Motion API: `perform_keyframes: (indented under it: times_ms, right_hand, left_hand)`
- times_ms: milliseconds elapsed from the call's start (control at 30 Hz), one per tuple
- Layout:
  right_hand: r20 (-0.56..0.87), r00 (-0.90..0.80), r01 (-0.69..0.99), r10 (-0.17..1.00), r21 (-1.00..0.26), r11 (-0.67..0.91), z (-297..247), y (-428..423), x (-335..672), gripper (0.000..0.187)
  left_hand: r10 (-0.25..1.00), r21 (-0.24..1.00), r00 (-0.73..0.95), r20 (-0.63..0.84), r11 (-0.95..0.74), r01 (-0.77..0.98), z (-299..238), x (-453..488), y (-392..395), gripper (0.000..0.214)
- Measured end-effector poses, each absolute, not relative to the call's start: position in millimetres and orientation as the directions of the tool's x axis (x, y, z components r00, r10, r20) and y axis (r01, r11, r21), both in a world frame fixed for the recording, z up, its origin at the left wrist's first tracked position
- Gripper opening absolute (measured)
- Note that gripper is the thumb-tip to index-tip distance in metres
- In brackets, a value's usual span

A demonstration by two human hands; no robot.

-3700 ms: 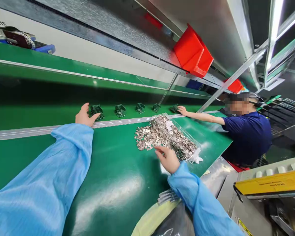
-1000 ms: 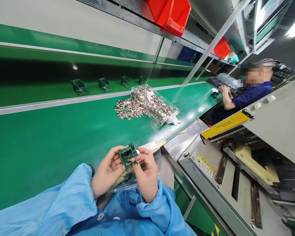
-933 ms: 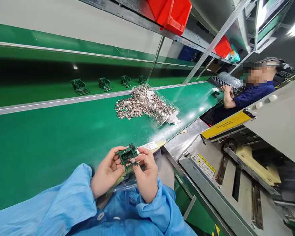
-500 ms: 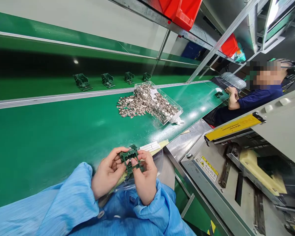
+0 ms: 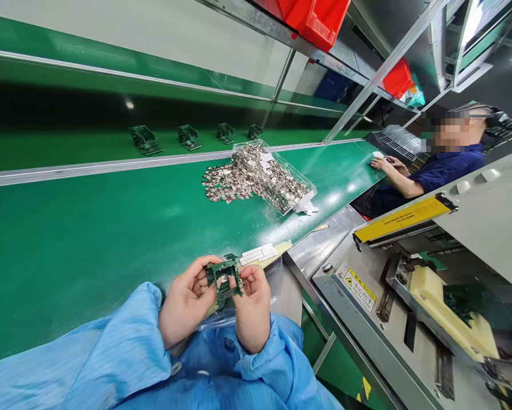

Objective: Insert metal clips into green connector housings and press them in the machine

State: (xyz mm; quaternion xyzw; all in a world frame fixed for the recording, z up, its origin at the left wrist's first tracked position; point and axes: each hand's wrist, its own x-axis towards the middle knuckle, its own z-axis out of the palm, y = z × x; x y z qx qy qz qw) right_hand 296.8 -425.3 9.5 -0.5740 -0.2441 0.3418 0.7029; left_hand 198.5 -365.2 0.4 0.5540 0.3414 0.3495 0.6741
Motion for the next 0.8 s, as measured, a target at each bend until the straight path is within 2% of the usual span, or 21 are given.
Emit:
perform_keyframes:
  times_ms: [267, 467, 533, 667, 800]
  right_hand:
    - [-0.043, 0.685, -0.256, 0.727, -0.949, 0.185, 5, -444, 296, 0.028]
    - [-0.073, 0.726, -0.259, 0.684, -0.95, 0.174, -5, -469, 307, 0.024]
    - [-0.099, 0.74, -0.276, 0.666, -0.947, 0.167, -12, -477, 317, 0.022]
    - [-0.163, 0.781, -0.29, 0.603, -0.949, 0.119, -31, -484, 344, 0.03]
    - [-0.2, 0.793, -0.262, 0.576, -0.965, 0.024, -49, -478, 364, 0.036]
  left_hand:
    - [0.806, 0.983, 0.585, -0.094, 0.167, -0.073, 3, 204, -379, 0.034]
    - [0.708, 0.981, 0.699, -0.101, 0.187, -0.047, 0, 216, -390, 0.033]
    - [0.702, 0.987, 0.709, -0.065, 0.15, -0.058, 2, 227, -383, 0.034]
    - [0.785, 0.996, 0.615, 0.078, -0.034, -0.083, 4, 267, -350, 0.038]
    - [0.723, 0.994, 0.682, 0.104, -0.046, -0.103, -3, 306, -325, 0.037]
